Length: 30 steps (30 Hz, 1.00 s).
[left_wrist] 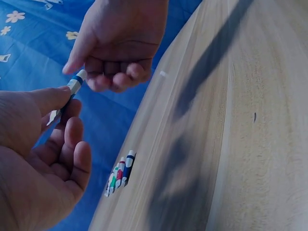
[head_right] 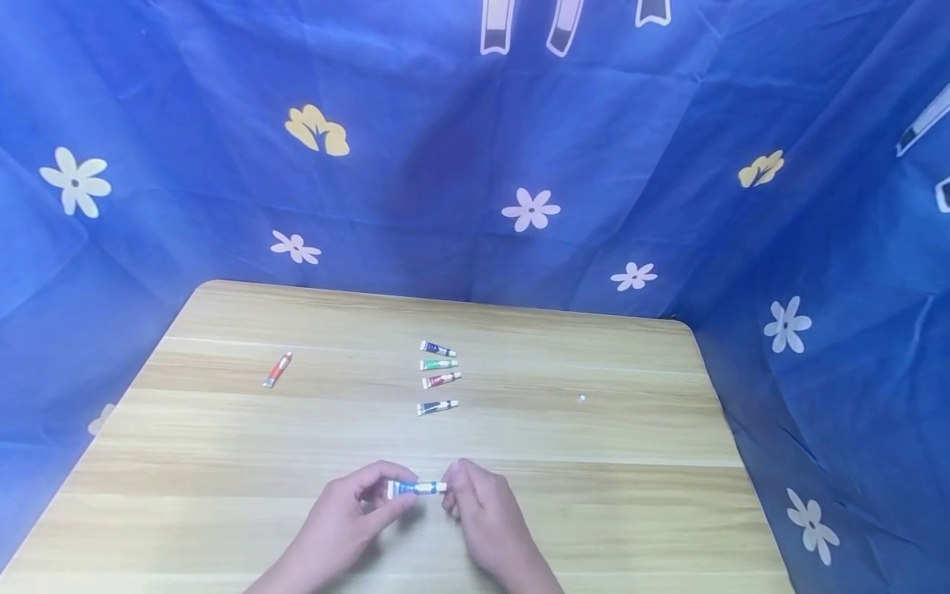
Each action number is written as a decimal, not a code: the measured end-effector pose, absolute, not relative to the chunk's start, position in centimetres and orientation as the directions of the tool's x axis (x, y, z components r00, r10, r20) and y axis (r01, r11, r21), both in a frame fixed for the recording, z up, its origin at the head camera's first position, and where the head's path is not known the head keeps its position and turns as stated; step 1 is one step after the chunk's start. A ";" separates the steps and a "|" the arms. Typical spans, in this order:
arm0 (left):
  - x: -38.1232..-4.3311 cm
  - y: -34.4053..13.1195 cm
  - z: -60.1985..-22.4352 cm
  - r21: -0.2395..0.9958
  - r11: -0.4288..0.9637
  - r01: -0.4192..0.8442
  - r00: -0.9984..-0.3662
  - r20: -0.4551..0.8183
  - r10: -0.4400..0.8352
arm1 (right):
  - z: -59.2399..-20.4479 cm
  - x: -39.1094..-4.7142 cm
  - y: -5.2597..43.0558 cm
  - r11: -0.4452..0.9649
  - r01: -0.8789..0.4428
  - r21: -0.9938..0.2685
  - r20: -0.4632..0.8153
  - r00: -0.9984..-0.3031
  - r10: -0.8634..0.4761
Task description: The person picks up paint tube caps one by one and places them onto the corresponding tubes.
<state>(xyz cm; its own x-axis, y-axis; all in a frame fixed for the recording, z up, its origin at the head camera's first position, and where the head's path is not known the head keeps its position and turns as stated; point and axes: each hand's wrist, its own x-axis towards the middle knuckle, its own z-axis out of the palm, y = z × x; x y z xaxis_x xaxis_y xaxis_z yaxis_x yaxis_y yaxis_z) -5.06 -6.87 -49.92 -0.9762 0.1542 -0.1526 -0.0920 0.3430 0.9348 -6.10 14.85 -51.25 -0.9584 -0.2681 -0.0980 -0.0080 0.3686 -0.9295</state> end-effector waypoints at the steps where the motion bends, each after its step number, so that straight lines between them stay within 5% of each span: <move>1: -5.1 -6.9 -49.9 0.935 0.342 -0.099 -0.976 -0.158 0.150 | -51.3 -6.2 15.0 0.354 -0.016 -0.935 -0.093 -0.953 -0.287; 5: -5.2 -7.0 -49.8 0.936 0.328 -0.127 -0.975 -0.180 0.134 | -51.4 -6.3 15.6 0.256 -0.072 -0.964 -0.022 -0.938 -0.345; 12: -5.5 -7.1 -49.3 0.935 0.313 -0.168 -0.963 -0.223 0.149 | -51.7 -6.3 15.3 0.220 -0.340 -0.914 0.280 -0.923 -0.265; 22: -5.1 -7.0 -49.4 0.914 0.405 0.000 -0.987 -0.066 0.149 | -51.7 -6.3 15.4 0.294 -0.237 -0.926 0.145 -0.942 -0.302; 30: -4.7 -6.8 -49.8 0.860 0.440 0.257 -0.965 0.206 0.161 | -51.8 -6.3 15.4 0.228 -0.355 -0.907 0.245 -0.883 -0.401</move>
<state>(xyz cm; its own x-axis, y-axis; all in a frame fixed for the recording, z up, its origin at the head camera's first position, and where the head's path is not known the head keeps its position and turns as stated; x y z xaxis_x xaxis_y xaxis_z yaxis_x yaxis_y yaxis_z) -4.71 -6.79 -49.77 -0.9653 0.1609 0.2058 0.2568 0.4404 0.8603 -6.28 15.44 -51.80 -0.8826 -0.4012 0.2451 -0.3553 0.2278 -0.9066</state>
